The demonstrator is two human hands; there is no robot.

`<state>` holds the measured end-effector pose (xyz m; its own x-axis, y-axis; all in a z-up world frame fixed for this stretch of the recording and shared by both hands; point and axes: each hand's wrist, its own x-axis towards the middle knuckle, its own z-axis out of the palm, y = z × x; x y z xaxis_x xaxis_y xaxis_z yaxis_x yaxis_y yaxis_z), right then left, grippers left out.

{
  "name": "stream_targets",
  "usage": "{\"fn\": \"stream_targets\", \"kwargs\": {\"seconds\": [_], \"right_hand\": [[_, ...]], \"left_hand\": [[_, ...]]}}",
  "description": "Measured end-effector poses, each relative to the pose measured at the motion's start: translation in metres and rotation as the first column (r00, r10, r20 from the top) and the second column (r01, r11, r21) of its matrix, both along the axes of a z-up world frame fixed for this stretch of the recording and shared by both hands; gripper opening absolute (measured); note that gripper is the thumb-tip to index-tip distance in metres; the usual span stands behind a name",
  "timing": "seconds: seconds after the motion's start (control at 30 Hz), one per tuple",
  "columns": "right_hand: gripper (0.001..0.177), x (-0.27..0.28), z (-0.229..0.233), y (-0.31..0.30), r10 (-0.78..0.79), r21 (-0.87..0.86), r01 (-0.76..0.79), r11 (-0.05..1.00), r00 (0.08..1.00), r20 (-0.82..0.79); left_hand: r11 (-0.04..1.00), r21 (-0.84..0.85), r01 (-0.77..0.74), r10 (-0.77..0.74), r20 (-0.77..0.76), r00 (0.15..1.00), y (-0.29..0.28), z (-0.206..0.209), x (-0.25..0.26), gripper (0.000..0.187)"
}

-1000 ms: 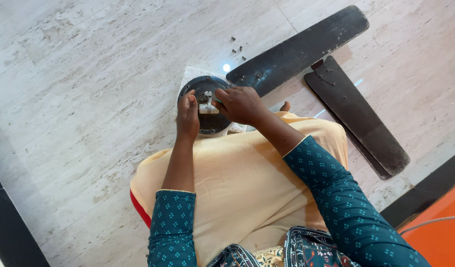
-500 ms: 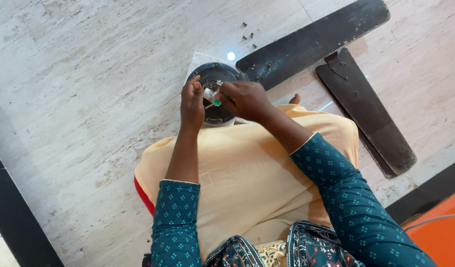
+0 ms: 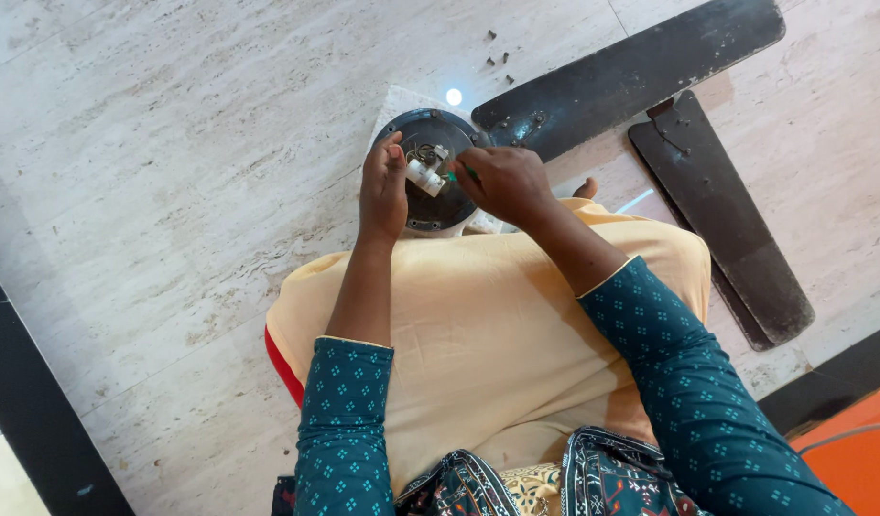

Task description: The person sits on the floor and uses a screwdriver to remove screws from the central hub of a ceiling fan. They detach the fan blades one by one and place them on the floor, then continue to loosen and remove additional screws from the motor housing.

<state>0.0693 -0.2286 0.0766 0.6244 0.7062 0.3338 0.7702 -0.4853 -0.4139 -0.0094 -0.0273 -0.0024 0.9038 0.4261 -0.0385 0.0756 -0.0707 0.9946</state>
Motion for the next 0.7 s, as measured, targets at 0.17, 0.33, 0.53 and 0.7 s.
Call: {"fn": "stream_targets", "kwargs": {"seconds": [0.17,0.33,0.53,0.7], "right_hand": [[0.026,0.007,-0.009,-0.004,0.029,0.024,-0.026,0.999,0.993,-0.114],[0.024,0.002,-0.014,0.003,0.078,0.109,-0.049,0.993,0.956,-0.284],[0.030,-0.018,-0.016,0.018,0.211,0.201,-0.112,0.973,0.784,-0.584],[0.029,0.034,0.002,-0.023,0.025,0.143,0.003,0.990,0.981,-0.192]], "left_hand": [[1.000,0.031,0.003,-0.005,0.067,0.998,0.004,0.002,0.001,0.073],[1.000,0.001,-0.003,0.003,0.050,0.999,0.005,0.005,0.002,0.073],[0.995,-0.098,-0.004,-0.005,-0.090,0.996,0.004,0.008,-0.002,0.076],[0.997,-0.067,0.029,-0.031,-0.029,0.999,0.009,0.008,-0.003,0.075]]}}
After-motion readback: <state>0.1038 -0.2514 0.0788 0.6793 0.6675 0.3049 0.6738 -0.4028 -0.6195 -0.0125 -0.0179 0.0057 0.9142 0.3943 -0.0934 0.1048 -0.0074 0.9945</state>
